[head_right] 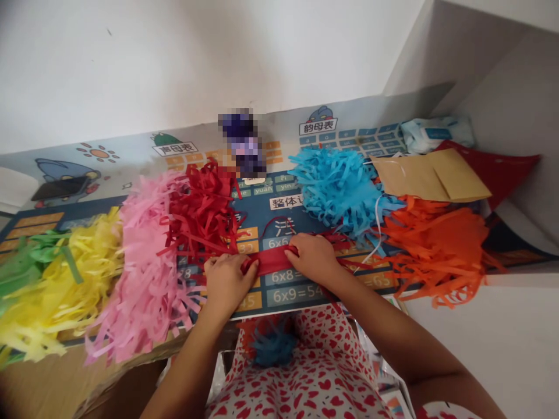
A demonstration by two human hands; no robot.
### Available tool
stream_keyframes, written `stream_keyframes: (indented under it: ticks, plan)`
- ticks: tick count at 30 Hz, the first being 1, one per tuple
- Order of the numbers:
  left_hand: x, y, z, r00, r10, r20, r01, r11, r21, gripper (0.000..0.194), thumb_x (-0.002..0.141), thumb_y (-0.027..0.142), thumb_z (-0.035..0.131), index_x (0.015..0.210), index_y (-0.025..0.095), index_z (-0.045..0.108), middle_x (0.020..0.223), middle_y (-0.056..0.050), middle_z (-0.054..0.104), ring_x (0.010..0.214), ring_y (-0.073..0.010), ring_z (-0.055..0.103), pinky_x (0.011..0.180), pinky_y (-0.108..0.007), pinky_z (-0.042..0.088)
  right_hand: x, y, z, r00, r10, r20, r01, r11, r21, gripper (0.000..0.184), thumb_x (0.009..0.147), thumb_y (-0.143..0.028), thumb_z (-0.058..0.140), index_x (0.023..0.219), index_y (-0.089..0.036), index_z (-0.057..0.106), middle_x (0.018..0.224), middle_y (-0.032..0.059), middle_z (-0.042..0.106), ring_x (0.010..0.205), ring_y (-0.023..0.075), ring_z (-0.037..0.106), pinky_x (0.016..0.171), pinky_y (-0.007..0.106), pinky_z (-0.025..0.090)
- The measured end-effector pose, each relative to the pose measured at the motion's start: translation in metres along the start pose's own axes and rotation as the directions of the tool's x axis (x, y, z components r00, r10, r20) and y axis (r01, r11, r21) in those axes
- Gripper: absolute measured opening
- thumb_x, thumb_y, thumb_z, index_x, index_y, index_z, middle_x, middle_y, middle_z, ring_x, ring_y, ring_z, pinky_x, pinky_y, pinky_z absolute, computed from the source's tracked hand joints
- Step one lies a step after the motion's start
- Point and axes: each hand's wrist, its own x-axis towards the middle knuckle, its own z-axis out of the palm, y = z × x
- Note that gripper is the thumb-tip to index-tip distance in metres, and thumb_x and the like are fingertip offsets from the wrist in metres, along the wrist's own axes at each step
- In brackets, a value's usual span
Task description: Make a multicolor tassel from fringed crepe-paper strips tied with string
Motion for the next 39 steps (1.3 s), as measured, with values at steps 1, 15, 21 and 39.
stream_keyframes:
  ticks: [1, 15, 21, 39]
  plan:
    - [-0.001, 0.0, 0.0, 1.0, -0.004, 0.0, 0.004, 1.0, 0.004, 0.027, 0.088, 0.041, 0.054, 0.075, 0.02, 0.067, 0.076, -0.005, 0.072, 0.083, -0.0265, 0.062, 0.08, -0.042, 0.033, 0.0, 0.0, 0.0, 1.0, -0.003, 0.005, 0.003, 1.0, 0.001, 0.021, 0.09, -0.038, 0.055, 0.082, -0.021, 0.065, 0.09, 0.0026, 0.068, 0.08, 0.0178, 0.06, 0.065, 0.029, 0.033]
    - [0.015, -0.006, -0.016, 0.678, 0.724, 0.125, -0.728, 0.639, 0.247, 0.017, 0.096, 0.021, 0.048, 0.102, 0.021, 0.064, 0.092, -0.004, 0.069, 0.092, -0.0216, 0.058, 0.092, -0.042, 0.035, -0.019, 0.007, -0.01, 0.884, -0.3, -0.359, 0.26, 0.953, -0.155, 0.018, 0.087, -0.018, 0.054, 0.104, -0.018, 0.06, 0.112, 0.0113, 0.063, 0.099, 0.0238, 0.054, 0.086, 0.039, 0.028]
    - [0.003, 0.005, -0.027, 0.746, 0.659, 0.1, -0.662, 0.714, 0.23, 0.023, 0.083, 0.026, 0.059, 0.104, 0.02, 0.066, 0.095, -0.006, 0.071, 0.088, -0.0245, 0.062, 0.105, -0.054, 0.027, -0.022, 0.007, 0.004, 0.72, -0.682, -0.129, 0.64, 0.724, -0.257, 0.015, 0.09, -0.017, 0.05, 0.084, -0.016, 0.064, 0.085, 0.0043, 0.067, 0.085, 0.0184, 0.054, 0.099, 0.042, 0.023]
    - [-0.005, -0.02, -0.001, 0.883, 0.433, -0.18, -0.453, 0.887, -0.09, 0.018, 0.092, 0.025, 0.052, 0.091, 0.025, 0.07, 0.098, -0.002, 0.074, 0.098, -0.0199, 0.064, 0.107, -0.05, 0.026, 0.004, 0.026, 0.007, 0.849, -0.506, -0.153, 0.519, 0.853, 0.059, 0.019, 0.092, -0.028, 0.055, 0.089, -0.021, 0.073, 0.095, 0.0049, 0.07, 0.091, 0.0196, 0.056, 0.087, 0.036, 0.029]
